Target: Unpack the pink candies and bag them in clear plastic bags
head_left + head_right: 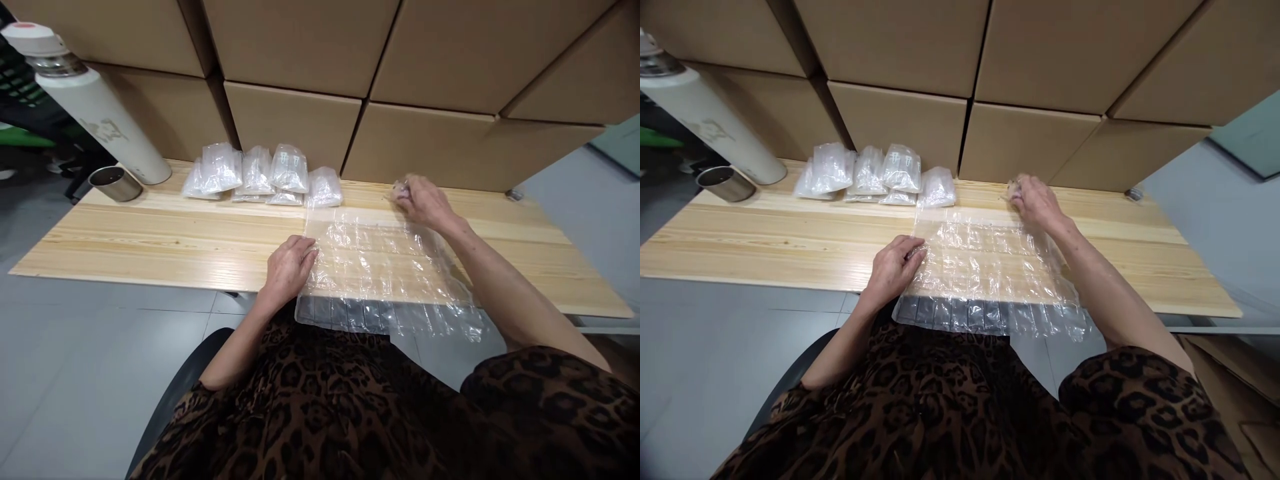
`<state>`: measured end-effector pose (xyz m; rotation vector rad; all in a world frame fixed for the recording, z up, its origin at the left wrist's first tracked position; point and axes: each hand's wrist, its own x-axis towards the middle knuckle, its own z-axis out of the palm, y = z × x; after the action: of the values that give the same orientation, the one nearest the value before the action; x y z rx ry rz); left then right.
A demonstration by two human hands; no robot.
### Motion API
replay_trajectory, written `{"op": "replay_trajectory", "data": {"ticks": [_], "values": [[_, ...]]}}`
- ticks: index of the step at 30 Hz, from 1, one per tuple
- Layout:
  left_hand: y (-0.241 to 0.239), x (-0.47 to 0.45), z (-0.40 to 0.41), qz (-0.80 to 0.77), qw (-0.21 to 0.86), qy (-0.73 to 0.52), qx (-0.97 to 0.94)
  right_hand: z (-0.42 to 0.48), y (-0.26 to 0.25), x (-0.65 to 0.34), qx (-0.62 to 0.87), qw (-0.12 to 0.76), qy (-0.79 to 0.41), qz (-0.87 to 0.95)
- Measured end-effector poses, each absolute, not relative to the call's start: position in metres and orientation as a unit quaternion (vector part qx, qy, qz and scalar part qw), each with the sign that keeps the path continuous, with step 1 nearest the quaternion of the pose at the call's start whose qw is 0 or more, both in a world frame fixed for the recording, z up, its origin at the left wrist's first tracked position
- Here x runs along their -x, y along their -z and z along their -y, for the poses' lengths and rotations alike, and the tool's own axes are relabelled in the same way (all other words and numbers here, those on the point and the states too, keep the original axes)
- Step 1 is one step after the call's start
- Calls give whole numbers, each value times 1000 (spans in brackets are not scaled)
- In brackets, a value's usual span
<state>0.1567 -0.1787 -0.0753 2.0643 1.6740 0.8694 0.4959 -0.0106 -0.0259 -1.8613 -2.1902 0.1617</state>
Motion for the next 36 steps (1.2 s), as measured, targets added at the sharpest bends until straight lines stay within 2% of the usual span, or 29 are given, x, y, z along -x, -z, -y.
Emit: {"op": "replay_trajectory", "data": {"ticks": [4, 7, 10, 13, 16, 21, 24, 28, 33, 36], "values": [[75, -156, 179, -587, 189, -321, -719, 17, 25, -498, 655, 137, -86, 738], [75, -156, 178, -584, 212, -351, -700, 39, 14, -486, 645, 257, -165, 701], [74, -156, 178, -580, 238, -389, -676, 77, 5, -462, 608, 354, -345, 621], [74, -159, 179, -569, 267, -432, -647, 111, 8, -434, 576, 349, -506, 539], [75, -166, 178, -555, 344, -476, -589, 125, 22, -411, 567, 329, -598, 461], [73, -180, 169, -493, 520, -566, -409, 120, 38, -389, 599, 340, -583, 432], [70, -183, 165, -462, 589, -564, -348, 122, 33, -384, 600, 349, -572, 437], [64, -187, 165, -447, 616, -558, -329, 125, 29, -387, 607, 347, -573, 427], [65, -193, 166, -449, 635, -545, -313, 110, 41, -400, 670, 280, -527, 441], [70, -191, 172, -472, 609, -534, -347, 106, 51, -405, 667, 287, -485, 487]]}}
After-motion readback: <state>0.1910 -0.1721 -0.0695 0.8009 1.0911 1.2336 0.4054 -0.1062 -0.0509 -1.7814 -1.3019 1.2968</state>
